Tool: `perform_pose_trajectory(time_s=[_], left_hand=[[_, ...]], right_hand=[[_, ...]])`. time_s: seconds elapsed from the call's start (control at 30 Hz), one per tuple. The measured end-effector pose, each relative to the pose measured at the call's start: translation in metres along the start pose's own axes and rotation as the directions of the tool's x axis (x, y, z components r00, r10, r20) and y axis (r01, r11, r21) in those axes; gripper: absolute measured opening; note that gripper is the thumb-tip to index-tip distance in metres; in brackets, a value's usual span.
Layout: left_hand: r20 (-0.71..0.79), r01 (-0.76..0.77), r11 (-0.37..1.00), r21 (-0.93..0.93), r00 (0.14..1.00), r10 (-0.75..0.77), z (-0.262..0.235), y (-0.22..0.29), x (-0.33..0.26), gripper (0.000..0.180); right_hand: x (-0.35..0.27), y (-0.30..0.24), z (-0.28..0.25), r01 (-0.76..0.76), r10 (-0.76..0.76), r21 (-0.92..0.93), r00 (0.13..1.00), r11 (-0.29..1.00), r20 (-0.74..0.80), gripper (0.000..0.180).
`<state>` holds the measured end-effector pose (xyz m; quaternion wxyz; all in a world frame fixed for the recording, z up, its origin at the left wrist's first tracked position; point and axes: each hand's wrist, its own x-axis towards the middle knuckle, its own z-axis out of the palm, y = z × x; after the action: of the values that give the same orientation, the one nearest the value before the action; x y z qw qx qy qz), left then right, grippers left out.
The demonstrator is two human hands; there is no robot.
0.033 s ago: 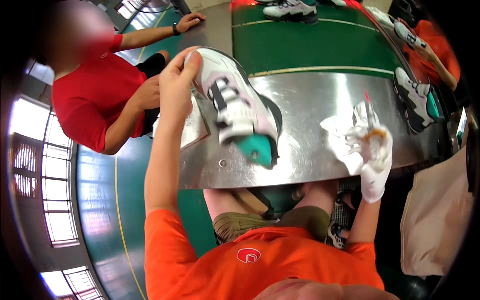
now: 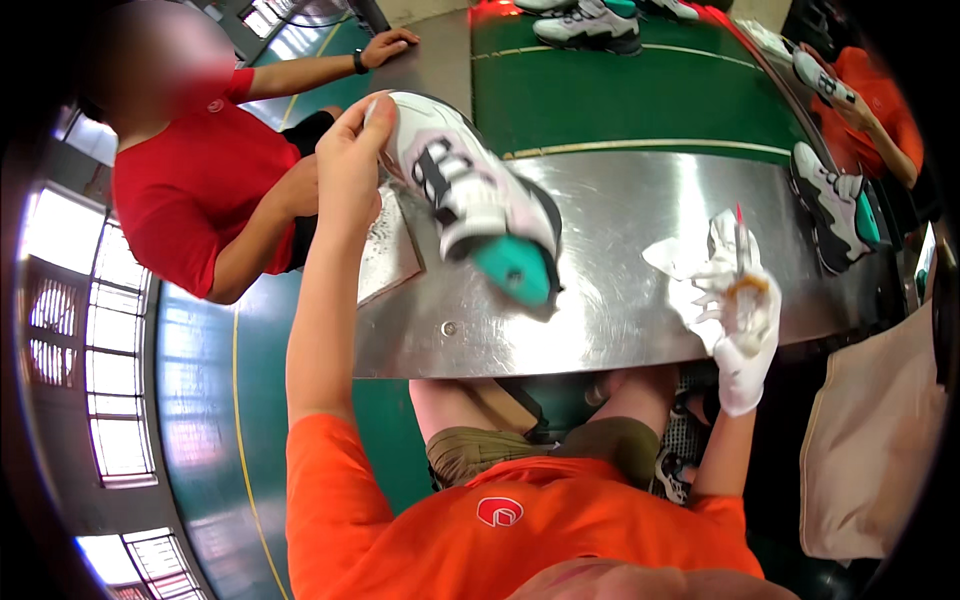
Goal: The person applies a red substance from a syringe into the seams of white and black sneakers with teal accents. They handle multiple sneakers one at a time, rotating each shoe to access different seam areas, then placing them on a metal table. The person wears gloves and works at a workstation with other similar sneakers visible.
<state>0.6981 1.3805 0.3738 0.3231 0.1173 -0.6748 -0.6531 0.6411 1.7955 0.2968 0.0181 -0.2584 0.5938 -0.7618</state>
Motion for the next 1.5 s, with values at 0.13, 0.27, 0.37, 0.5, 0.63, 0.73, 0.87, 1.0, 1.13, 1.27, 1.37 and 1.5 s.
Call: perform_pose_trajectory(time_s=[0.13,0.27,0.37,0.5,0.63,0.73,0.87,1.0,1.13,1.27,1.37,1.5], left_hand=[[0.031,0.245,0.969,-0.044,0.969,-0.244,-0.038,0.003,0.028,0.035],[-0.033,0.321,0.947,0.033,0.947,-0.320,-0.048,-0.073,0.033,0.041],[-0.195,0.380,0.923,-0.059,0.903,-0.384,0.008,-0.062,-0.010,0.038],[-0.035,0.481,0.855,0.195,0.874,-0.484,-0.007,-0.055,-0.051,0.033],[-0.031,0.574,0.730,0.371,0.793,-0.608,-0.009,-0.043,-0.087,0.044],[0.105,0.147,0.539,0.829,0.906,-0.409,-0.001,-0.006,-0.104,0.050],[0.470,-0.421,0.452,0.787,0.883,0.003,0.037,0.008,-0.111,0.059],[0.436,-0.136,0.742,0.656,0.871,-0.226,0.069,-0.005,-0.078,0.065],[0.299,-0.072,0.753,0.655,0.939,-0.171,0.070,-0.022,-0.076,0.067],[0.297,-0.050,0.870,0.491,0.948,-0.114,0.091,-0.032,-0.074,0.061],[0.322,-0.128,0.884,0.449,0.946,-0.026,0.117,-0.036,-0.043,0.061],[0.351,-0.185,0.879,0.438,0.936,0.022,0.163,-0.049,0.021,0.056]], right_hand=[[-0.035,0.026,-0.015,-0.185,0.183,-0.013,0.976,0.983,-0.116,0.073],[-0.038,0.035,-0.012,-0.190,0.188,-0.016,0.977,0.982,-0.102,0.073],[-0.036,0.037,-0.015,-0.183,0.181,-0.006,0.979,0.983,-0.092,0.077],[-0.044,0.003,-0.001,-0.272,0.259,-0.179,0.961,0.945,-0.095,0.087],[-0.044,-0.005,-0.008,-0.235,0.290,-0.494,0.956,0.837,0.037,0.088],[-0.048,-0.018,-0.012,-0.203,0.265,-0.479,0.962,0.854,0.066,0.084],[-0.050,-0.010,-0.013,-0.202,0.233,-0.417,0.972,0.886,0.024,0.080],[-0.043,0.005,-0.007,-0.163,0.189,-0.345,0.981,0.924,0.043,0.076],[-0.036,-0.010,-0.006,-0.303,0.347,-0.371,0.936,0.878,0.057,0.073],[-0.038,-0.011,-0.011,-0.220,0.309,-0.445,0.941,0.868,0.137,0.076],[-0.038,-0.004,-0.013,-0.224,0.273,-0.333,0.956,0.916,0.108,0.078],[-0.035,0.000,-0.019,-0.356,0.386,-0.283,0.921,0.891,0.055,0.080]])
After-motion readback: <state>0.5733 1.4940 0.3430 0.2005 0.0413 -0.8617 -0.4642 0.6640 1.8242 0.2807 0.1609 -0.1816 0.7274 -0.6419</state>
